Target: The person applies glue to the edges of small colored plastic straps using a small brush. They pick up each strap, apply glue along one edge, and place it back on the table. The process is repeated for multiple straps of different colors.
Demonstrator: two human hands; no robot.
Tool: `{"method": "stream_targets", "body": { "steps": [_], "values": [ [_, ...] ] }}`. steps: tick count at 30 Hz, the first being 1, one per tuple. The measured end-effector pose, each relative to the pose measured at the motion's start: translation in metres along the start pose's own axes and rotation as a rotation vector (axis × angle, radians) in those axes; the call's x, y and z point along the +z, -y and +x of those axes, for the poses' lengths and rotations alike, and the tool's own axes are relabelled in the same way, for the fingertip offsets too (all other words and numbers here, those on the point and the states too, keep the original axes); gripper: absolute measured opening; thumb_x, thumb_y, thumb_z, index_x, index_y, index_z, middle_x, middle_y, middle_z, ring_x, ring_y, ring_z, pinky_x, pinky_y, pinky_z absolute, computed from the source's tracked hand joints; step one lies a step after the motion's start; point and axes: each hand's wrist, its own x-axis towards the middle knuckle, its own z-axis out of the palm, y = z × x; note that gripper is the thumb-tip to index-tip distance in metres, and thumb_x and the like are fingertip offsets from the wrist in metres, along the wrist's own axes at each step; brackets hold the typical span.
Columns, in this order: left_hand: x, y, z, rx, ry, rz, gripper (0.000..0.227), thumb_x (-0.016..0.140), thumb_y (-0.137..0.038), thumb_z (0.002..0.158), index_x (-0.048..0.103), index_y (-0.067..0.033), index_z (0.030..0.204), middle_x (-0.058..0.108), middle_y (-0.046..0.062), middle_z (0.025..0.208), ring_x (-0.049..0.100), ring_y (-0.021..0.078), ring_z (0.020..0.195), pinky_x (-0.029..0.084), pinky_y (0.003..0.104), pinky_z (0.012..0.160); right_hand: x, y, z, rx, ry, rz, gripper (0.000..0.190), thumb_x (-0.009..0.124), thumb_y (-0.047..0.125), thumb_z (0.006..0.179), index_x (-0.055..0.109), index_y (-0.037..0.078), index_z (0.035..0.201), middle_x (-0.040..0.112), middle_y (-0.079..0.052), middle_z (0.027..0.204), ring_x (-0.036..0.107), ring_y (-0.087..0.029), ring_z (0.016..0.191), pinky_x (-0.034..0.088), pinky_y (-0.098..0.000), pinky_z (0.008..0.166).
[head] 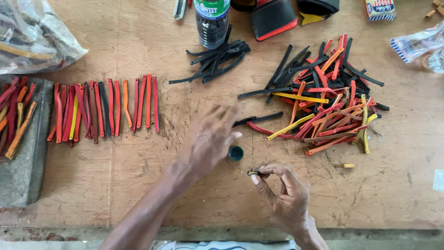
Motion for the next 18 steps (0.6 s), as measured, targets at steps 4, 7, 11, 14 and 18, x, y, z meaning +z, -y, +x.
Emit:
{"method": "stream_targets", "body": {
  "steps": [4,7,11,14,18],
  "values": [
    [0.006,-0.006,0.011,-0.121,0.076,0.016,0.062,0.069,-0.001,0.089,0.044,0.0047,0.146,0.070,0.018,0.089,0.067,0.0310,0.079,0.058,0.042,0.067,-0.006,0.000,0.001,0.016,0.000,-0.067,0.023,0.080,0.002,0.084,0.067,0.003,0.103,0.076,-0.007,0.098,0.072,-0.009,0.082,0.054,-0.0194,0.068],
    [-0.004,-0.005,0.015,-0.339,0.238,-0.080,0.069,0.067,0.000,0.091,0.034,0.0021,0.152,0.070,0.016,0.083,0.066,0.0271,0.066,0.057,0.039,0.057,-0.011,-0.005,0.003,0.042,-0.020,-0.083,0.024,0.082,0.002,0.084,0.067,0.003,0.102,0.076,-0.007,0.098,0.069,-0.007,0.075,0.051,-0.0187,0.063],
    [-0.026,-0.003,0.012,-0.450,0.218,-0.221,0.076,0.068,-0.001,0.088,0.032,-0.0028,0.155,0.074,0.016,0.091,0.073,0.0238,0.072,0.061,0.034,0.065,-0.009,-0.009,0.006,0.042,-0.024,-0.040,0.024,0.081,0.002,0.085,0.066,0.003,0.103,0.076,-0.007,0.098,0.069,-0.007,0.076,0.051,-0.0182,0.062],
    [-0.036,0.000,0.010,-0.471,0.166,-0.275,0.074,0.070,0.000,0.086,0.037,-0.0034,0.153,0.078,0.015,0.095,0.077,0.0229,0.080,0.061,0.034,0.074,-0.010,-0.009,0.007,-0.009,-0.013,0.013,0.024,0.080,0.002,0.086,0.064,0.003,0.104,0.074,-0.007,0.100,0.071,-0.007,0.084,0.055,-0.0185,0.068],
    [-0.030,0.002,0.011,-0.465,0.115,-0.308,0.070,0.070,-0.002,0.088,0.041,-0.0048,0.151,0.078,0.014,0.099,0.078,0.0227,0.081,0.062,0.034,0.072,-0.010,-0.011,0.007,-0.002,-0.018,-0.026,0.025,0.082,0.003,0.083,0.065,0.003,0.102,0.074,-0.006,0.097,0.069,-0.006,0.077,0.050,-0.0168,0.061]
  ]
}}
